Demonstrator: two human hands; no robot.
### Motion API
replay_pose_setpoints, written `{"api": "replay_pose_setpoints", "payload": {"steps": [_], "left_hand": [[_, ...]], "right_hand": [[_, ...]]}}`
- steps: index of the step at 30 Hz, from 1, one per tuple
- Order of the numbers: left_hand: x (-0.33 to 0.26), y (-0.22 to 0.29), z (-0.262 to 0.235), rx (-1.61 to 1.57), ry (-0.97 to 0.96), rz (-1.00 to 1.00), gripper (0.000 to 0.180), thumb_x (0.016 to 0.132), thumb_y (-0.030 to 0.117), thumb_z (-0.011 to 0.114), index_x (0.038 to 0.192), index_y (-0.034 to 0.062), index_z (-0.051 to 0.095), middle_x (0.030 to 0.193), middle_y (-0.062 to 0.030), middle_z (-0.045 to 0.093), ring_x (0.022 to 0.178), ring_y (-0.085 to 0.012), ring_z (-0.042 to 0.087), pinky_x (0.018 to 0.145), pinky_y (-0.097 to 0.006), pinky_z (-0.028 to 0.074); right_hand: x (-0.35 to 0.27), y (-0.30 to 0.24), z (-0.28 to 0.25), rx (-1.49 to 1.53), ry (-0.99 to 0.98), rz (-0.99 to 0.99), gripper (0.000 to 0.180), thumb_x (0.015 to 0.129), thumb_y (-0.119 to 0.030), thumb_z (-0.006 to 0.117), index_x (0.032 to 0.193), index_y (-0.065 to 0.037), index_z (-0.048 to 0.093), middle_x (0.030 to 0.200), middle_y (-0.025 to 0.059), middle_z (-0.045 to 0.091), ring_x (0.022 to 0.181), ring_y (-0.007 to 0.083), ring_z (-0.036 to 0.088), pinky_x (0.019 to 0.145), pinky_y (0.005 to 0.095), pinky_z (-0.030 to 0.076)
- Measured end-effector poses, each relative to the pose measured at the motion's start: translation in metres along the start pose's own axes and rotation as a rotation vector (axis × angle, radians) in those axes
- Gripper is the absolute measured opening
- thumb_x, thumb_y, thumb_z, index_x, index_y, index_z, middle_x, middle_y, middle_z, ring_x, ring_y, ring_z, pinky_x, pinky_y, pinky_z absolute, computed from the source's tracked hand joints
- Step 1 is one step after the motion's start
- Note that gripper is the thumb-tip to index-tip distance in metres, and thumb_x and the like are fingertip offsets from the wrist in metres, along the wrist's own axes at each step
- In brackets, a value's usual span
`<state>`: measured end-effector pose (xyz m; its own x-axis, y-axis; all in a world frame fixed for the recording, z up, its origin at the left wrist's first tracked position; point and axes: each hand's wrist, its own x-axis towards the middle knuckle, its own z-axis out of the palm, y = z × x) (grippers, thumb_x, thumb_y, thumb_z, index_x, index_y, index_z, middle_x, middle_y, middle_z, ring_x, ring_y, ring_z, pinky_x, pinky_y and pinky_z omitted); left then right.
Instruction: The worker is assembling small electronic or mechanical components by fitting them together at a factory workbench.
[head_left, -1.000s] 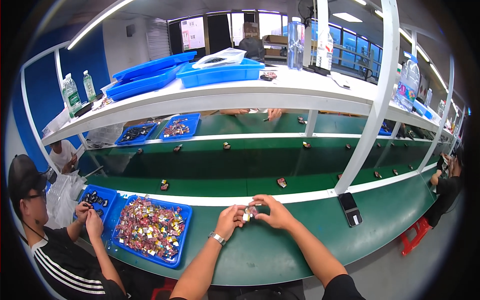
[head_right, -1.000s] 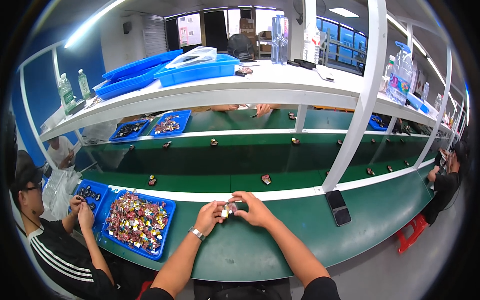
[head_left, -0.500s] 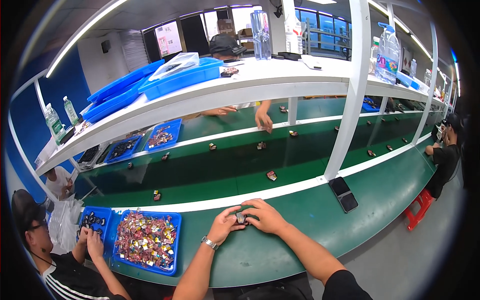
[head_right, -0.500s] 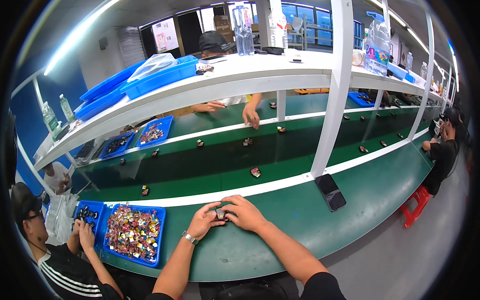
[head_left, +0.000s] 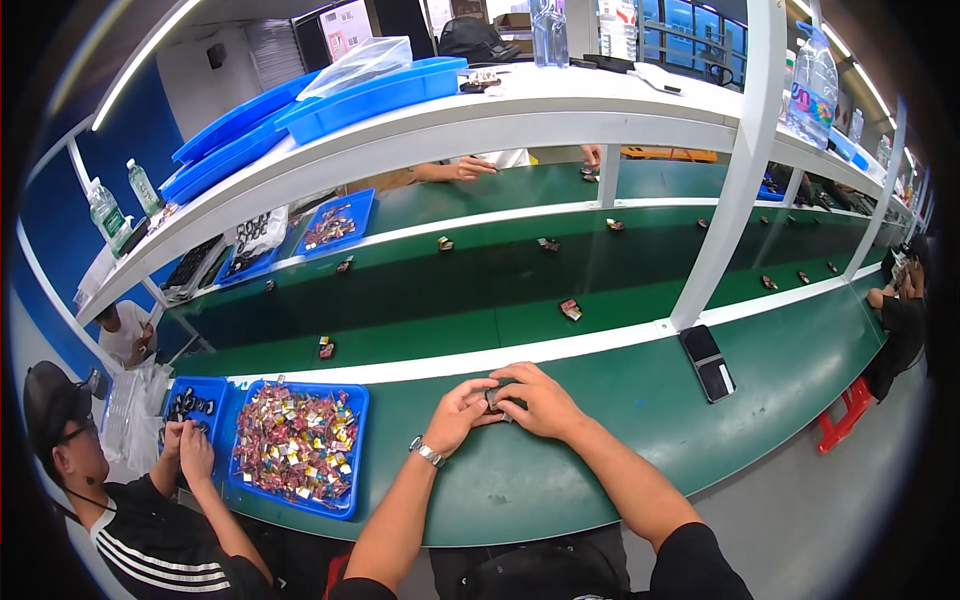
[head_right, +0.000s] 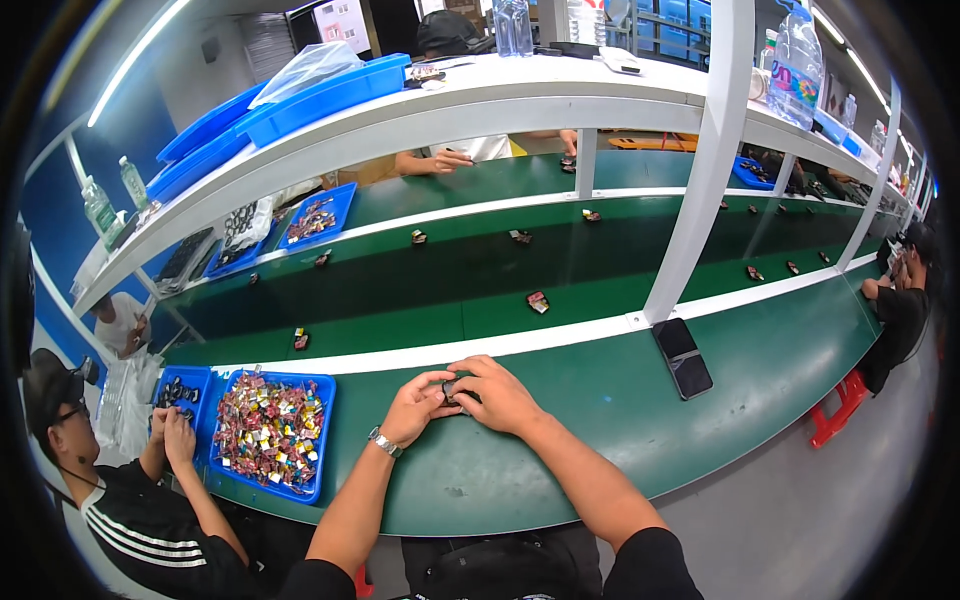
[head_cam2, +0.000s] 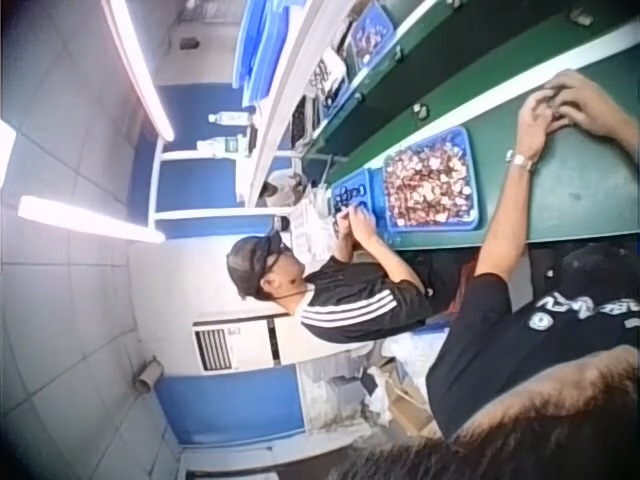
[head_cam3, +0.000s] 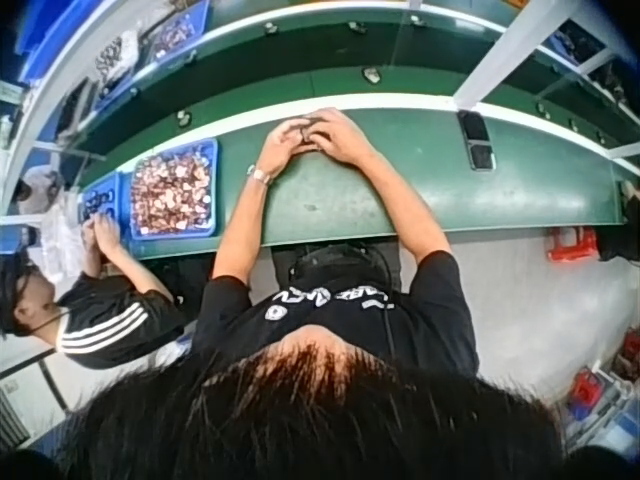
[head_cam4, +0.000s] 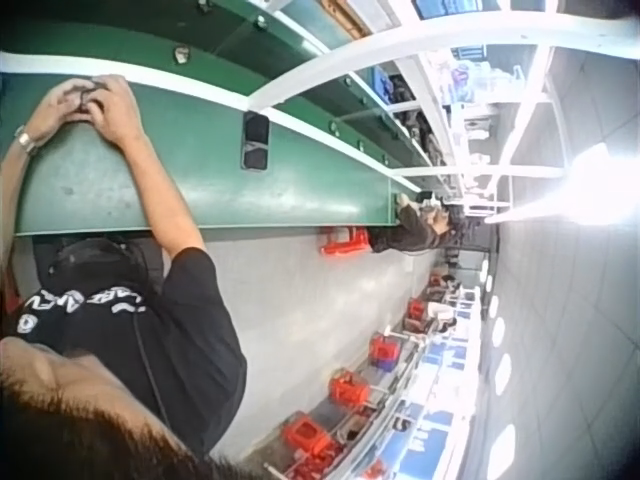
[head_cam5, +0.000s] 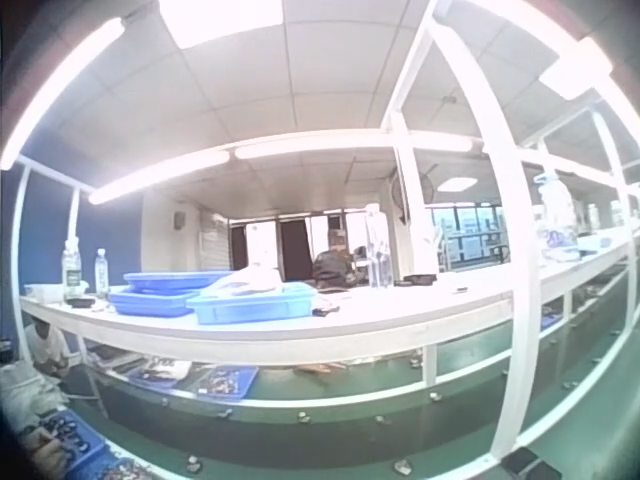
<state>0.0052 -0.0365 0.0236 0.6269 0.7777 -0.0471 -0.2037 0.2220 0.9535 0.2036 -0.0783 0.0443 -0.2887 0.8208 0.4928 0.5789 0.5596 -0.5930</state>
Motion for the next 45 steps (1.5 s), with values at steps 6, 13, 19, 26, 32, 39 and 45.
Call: {"api": "replay_pose_setpoints", "payload": {"steps": [6, 13, 19, 26, 32, 39, 45], "left_hand": [[-0.004, -0.001, -0.006, -0.006, -0.059, 0.011, 0.041, 0.093, -0.003, 0.052, 0.133, -0.0004, 0.046, 0.121, -0.0144, 0.061, 0.111, -0.021, 0.061, 0.097, -0.036, 0.053], [-0.002, -0.001, -0.003, -0.015, -0.025, -0.04, 0.039, 0.094, 0.0, 0.055, 0.132, -0.0001, 0.047, 0.118, -0.0139, 0.063, 0.107, -0.0201, 0.063, 0.093, -0.035, 0.055], [-0.003, -0.002, -0.004, 0.023, -0.018, -0.023, 0.034, 0.096, 0.002, 0.052, 0.13, 0.0002, 0.048, 0.116, -0.0137, 0.063, 0.107, -0.0207, 0.063, 0.092, -0.036, 0.055], [-0.003, -0.002, -0.004, 0.01, 0.006, -0.024, 0.034, 0.098, 0.004, 0.049, 0.131, 0.0008, 0.048, 0.114, -0.0118, 0.064, 0.106, -0.0195, 0.063, 0.09, -0.034, 0.055], [-0.001, -0.006, -0.007, -0.03, 0.001, -0.011, 0.032, 0.098, 0.006, 0.049, 0.13, 0.0005, 0.048, 0.111, -0.012, 0.064, 0.103, -0.0194, 0.064, 0.089, -0.034, 0.056], [-0.001, -0.008, -0.007, -0.029, 0.016, -0.002, 0.031, 0.099, 0.007, 0.05, 0.129, 0.0005, 0.048, 0.109, -0.0112, 0.065, 0.1, -0.0187, 0.065, 0.088, -0.033, 0.056], [-0.001, -0.011, -0.007, 0.002, 0.023, 0.021, 0.029, 0.099, 0.007, 0.051, 0.127, 0.0017, 0.05, 0.108, -0.0103, 0.066, 0.101, -0.0172, 0.065, 0.088, -0.032, 0.056]], "right_hand": [[-0.002, -0.003, 0.008, 0.047, 0.052, 0.081, 0.01, 0.081, -0.012, 0.069, 0.089, -0.006, 0.071, 0.119, 0.0062, 0.063, 0.117, 0.0269, 0.053, 0.097, 0.0374, 0.046], [-0.005, -0.001, 0.007, 0.105, 0.019, 0.11, 0.012, 0.079, -0.013, 0.07, 0.089, -0.007, 0.071, 0.12, 0.0073, 0.063, 0.117, 0.0278, 0.054, 0.097, 0.0392, 0.046], [-0.007, -0.001, 0.009, 0.157, 0.018, 0.095, 0.013, 0.077, -0.012, 0.073, 0.089, -0.008, 0.072, 0.119, 0.0066, 0.063, 0.116, 0.0275, 0.054, 0.097, 0.0395, 0.046], [-0.009, -0.006, 0.021, 0.083, 0.177, 0.115, 0.012, 0.078, -0.012, 0.073, 0.089, -0.008, 0.073, 0.114, 0.0071, 0.064, 0.112, 0.0265, 0.056, 0.093, 0.0371, 0.048], [-0.01, -0.006, 0.025, 0.116, 0.168, 0.143, 0.012, 0.078, -0.011, 0.073, 0.09, -0.008, 0.073, 0.115, 0.0063, 0.063, 0.113, 0.0265, 0.055, 0.093, 0.037, 0.048], [-0.011, -0.003, 0.027, 0.138, 0.178, 0.183, 0.016, 0.078, -0.012, 0.074, 0.093, -0.009, 0.074, 0.115, 0.0055, 0.064, 0.113, 0.0267, 0.055, 0.095, 0.0371, 0.048], [-0.009, -0.004, 0.033, 0.177, 0.233, 0.163, 0.017, 0.078, -0.01, 0.074, 0.095, -0.01, 0.075, 0.118, 0.0063, 0.065, 0.114, 0.0273, 0.056, 0.095, 0.0369, 0.048]]}}
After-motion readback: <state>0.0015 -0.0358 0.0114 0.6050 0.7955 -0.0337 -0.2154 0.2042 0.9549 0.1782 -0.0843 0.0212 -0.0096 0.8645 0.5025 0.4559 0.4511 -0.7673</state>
